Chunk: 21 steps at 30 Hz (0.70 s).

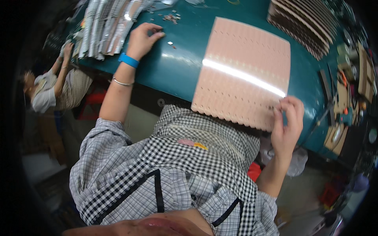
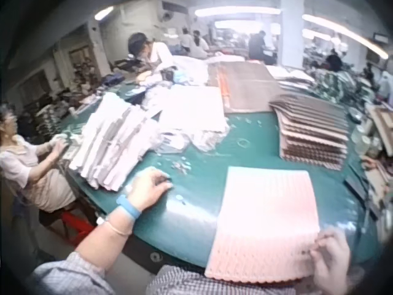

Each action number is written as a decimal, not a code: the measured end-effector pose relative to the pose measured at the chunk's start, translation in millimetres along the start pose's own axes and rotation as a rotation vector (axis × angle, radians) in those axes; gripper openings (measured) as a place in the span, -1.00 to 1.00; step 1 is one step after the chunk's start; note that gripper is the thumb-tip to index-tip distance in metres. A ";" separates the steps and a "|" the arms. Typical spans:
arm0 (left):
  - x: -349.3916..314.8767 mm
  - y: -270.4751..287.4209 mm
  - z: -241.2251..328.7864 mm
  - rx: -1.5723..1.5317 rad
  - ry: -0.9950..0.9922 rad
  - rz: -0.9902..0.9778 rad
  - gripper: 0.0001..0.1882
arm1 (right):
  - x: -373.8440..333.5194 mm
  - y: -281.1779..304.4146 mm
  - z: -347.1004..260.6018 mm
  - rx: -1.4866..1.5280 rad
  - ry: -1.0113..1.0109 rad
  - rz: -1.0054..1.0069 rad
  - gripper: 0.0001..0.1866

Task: The person assembles LED beads onto a circuit board panel, then solders the components in place with a soldering iron.

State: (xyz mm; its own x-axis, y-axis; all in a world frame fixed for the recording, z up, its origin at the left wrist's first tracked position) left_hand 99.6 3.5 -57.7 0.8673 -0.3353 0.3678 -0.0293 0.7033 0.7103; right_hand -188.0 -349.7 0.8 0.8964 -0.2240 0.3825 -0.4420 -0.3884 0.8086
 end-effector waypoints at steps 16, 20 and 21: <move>-23.1 -7.9 32.1 -0.257 0.148 -0.049 -0.91 | 2.1 -20.4 5.9 -0.155 0.049 -0.087 -0.85; -24.8 -12.7 21.5 -0.319 0.082 -0.049 -0.87 | 2.1 -25.6 3.2 -0.150 0.052 -0.100 -0.85; -25.2 -14.2 22.5 -0.319 0.086 -0.049 -0.87 | 2.8 -25.4 2.6 -0.160 0.059 -0.103 -0.85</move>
State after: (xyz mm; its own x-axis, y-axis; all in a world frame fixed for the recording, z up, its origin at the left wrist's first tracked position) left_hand 66.9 -12.1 -63.5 0.9030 -0.3290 0.2765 0.1584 0.8529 0.4974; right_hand -174.4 -342.7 -19.8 0.9390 -0.1359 0.3159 -0.3414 -0.2583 0.9037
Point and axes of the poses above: each hand's wrist, its own x-axis towards the middle knuckle, its own y-axis out of the back of the hand, z = x × y, the point moved 7 cm from there along x, towards the middle knuckle, and after that the axes turned 11 degrees about -x, right-handed, at the moved point
